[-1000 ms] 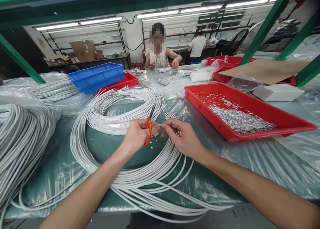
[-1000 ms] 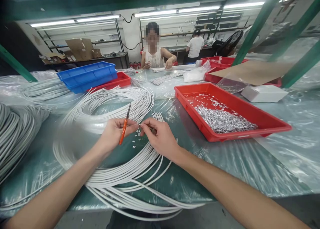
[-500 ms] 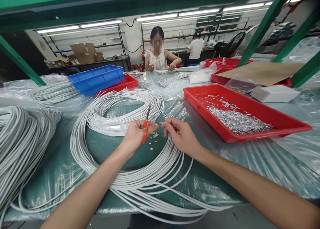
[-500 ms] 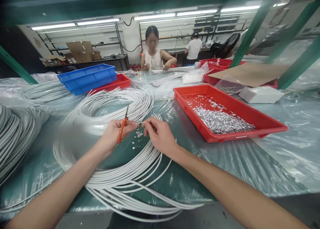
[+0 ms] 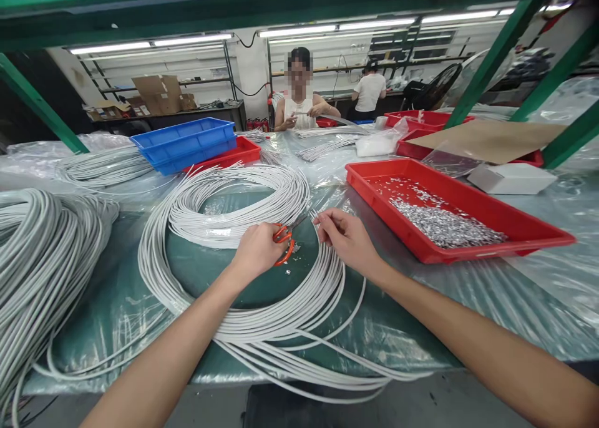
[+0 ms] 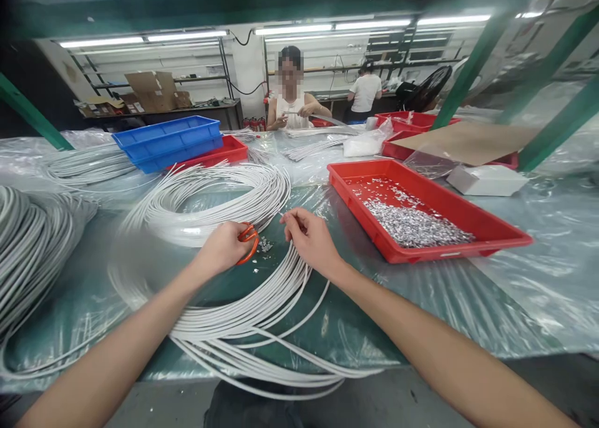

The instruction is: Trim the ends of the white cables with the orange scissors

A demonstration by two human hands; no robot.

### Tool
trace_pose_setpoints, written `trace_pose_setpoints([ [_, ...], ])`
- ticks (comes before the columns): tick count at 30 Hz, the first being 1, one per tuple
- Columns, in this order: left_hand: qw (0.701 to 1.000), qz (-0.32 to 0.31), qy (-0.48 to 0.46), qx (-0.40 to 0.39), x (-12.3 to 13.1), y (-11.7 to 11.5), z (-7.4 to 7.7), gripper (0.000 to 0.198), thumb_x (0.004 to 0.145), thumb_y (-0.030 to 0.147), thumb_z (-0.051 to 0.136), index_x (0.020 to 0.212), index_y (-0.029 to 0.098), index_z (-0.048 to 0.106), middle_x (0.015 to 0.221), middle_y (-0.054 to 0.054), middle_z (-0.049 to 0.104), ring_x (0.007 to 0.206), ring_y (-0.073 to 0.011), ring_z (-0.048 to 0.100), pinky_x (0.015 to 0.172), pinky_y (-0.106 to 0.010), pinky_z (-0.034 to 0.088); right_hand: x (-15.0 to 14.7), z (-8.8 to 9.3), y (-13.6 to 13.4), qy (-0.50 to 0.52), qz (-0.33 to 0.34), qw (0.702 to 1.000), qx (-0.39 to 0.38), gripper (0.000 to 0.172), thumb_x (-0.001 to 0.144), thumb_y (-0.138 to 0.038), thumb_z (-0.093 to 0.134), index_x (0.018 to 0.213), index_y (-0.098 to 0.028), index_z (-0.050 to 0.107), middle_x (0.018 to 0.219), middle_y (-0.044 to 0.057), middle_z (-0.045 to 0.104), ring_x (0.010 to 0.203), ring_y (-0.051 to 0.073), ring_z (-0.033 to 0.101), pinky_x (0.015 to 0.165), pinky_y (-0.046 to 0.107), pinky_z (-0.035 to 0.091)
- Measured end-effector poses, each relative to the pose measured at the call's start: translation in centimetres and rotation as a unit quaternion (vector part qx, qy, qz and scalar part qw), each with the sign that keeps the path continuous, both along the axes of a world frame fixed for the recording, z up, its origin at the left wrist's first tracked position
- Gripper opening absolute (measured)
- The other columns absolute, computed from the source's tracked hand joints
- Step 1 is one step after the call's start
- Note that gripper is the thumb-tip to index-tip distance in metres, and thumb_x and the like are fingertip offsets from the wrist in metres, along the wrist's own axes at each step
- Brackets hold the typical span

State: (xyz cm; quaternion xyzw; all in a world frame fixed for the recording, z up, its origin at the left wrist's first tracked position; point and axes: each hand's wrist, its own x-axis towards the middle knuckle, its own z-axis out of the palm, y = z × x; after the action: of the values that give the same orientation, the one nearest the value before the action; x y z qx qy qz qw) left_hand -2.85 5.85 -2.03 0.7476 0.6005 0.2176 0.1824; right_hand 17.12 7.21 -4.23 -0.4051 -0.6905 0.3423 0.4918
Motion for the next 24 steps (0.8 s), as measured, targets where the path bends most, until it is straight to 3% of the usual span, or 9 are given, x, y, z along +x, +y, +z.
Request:
trace_pose_setpoints([
  [3, 1.0, -0.002, 0.01, 0.011, -0.1, -0.1, 0.4, 0.02, 0.078, 0.026, 0.05, 0.058, 0.022, 0.052, 0.054, 0.0, 0.05, 0.054, -0.0153, 0.044, 0.056, -0.027, 0.024, 0.4, 1.1, 0.4, 0.023, -0.034, 0.999, 0.014, 0.039, 0.09, -0.054, 0.056, 0.081, -0.017, 0.06, 0.056, -0.003, 0.054, 0.048, 0.011, 0.047, 0.048, 0.024, 0.037],
  [7, 1.0, -0.001, 0.005, 0.031, -0.3, -0.1, 0.7, 0.021, 0.079, 0.026, 0.048, 0.059, 0.022, 0.049, 0.055, -0.001, 0.051, 0.053, -0.016, 0.045, 0.056, -0.028, 0.023, 2.4, 4.2, -0.6, 0.033, -0.082, 0.996, -0.005, 0.038, 0.081, -0.053, 0.066, 0.078, -0.016, 0.064, 0.057, 0.001, 0.063, 0.046, 0.011, 0.05, 0.045, 0.024, 0.037],
  [11, 0.999, 0.004, 0.023, 0.044, -0.5, 0.2, 0.5, 0.022, 0.081, 0.028, 0.048, 0.06, 0.022, 0.049, 0.055, -0.003, 0.054, 0.052, -0.0177, 0.046, 0.057, -0.029, 0.022, 5.9, 7.1, -5.1, 0.052, -0.105, 0.986, -0.122, 0.036, 0.074, -0.051, 0.075, 0.071, -0.016, 0.067, 0.059, 0.005, 0.067, 0.042, 0.011, 0.051, 0.039, 0.024, 0.039],
  [14, 0.998, 0.003, 0.047, 0.049, -0.5, 0.3, 0.4, 0.022, 0.081, 0.029, 0.048, 0.061, 0.022, 0.051, 0.058, -0.004, 0.058, 0.055, -0.0192, 0.05, 0.056, -0.029, 0.023, 8.2, 7.4, -10.3, 0.139, -0.174, 0.954, -0.2, 0.032, 0.069, -0.048, 0.08, 0.072, -0.018, 0.072, 0.07, 0.011, 0.072, 0.05, 0.014, 0.059, 0.043, 0.025, 0.048],
  [17, 0.997, -0.011, 0.056, 0.046, -0.4, 0.2, 0.4, 0.023, 0.082, 0.03, 0.047, 0.061, 0.022, 0.051, 0.058, -0.005, 0.058, 0.056, -0.0195, 0.051, 0.056, -0.029, 0.023, 9.2, 5.2, -16.0, 0.192, -0.262, 0.91, -0.257, 0.03, 0.059, -0.048, 0.086, 0.068, -0.021, 0.076, 0.071, 0.014, 0.071, 0.049, 0.015, 0.059, 0.04, 0.025, 0.049],
  [20, 0.997, -0.016, 0.066, 0.043, -0.3, 0.2, 0.4, 0.024, 0.082, 0.032, 0.047, 0.061, 0.022, 0.052, 0.059, -0.005, 0.059, 0.057, -0.0198, 0.053, 0.056, -0.029, 0.024, 9.3, 1.1, -20.4, 0.226, -0.319, 0.858, -0.332, 0.026, 0.055, -0.041, 0.087, 0.071, -0.024, 0.077, 0.078, 0.016, 0.073, 0.057, 0.02, 0.065, 0.041, 0.026, 0.051],
  [22, 0.996, -0.01, 0.076, 0.045, -0.2, 0.2, 0.3, 0.022, 0.081, 0.034, 0.048, 0.064, 0.022, 0.055, 0.06, -0.005, 0.06, 0.06, -0.0208, 0.055, 0.056, -0.029, 0.025, 9.3, -1.7, -22.3, 0.24, -0.359, 0.822, -0.37, 0.028, 0.055, -0.039, 0.087, 0.074, -0.021, 0.076, 0.081, 0.015, 0.074, 0.065, 0.022, 0.07, 0.045, 0.025, 0.054],
  [24, 0.996, -0.009, 0.08, 0.047, -0.2, 0.2, 0.2, 0.022, 0.08, 0.036, 0.05, 0.066, 0.022, 0.058, 0.062, -0.005, 0.062, 0.064, -0.0218, 0.058, 0.056, -0.028, 0.027, 9.4, -4.0, -23.0, 0.237, -0.358, 0.807, -0.405, 0.032, 0.057, -0.037, 0.086, 0.078, -0.018, 0.072, 0.082, 0.013, 0.075, 0.071, 0.022, 0.072, 0.052, 0.024, 0.056],
])
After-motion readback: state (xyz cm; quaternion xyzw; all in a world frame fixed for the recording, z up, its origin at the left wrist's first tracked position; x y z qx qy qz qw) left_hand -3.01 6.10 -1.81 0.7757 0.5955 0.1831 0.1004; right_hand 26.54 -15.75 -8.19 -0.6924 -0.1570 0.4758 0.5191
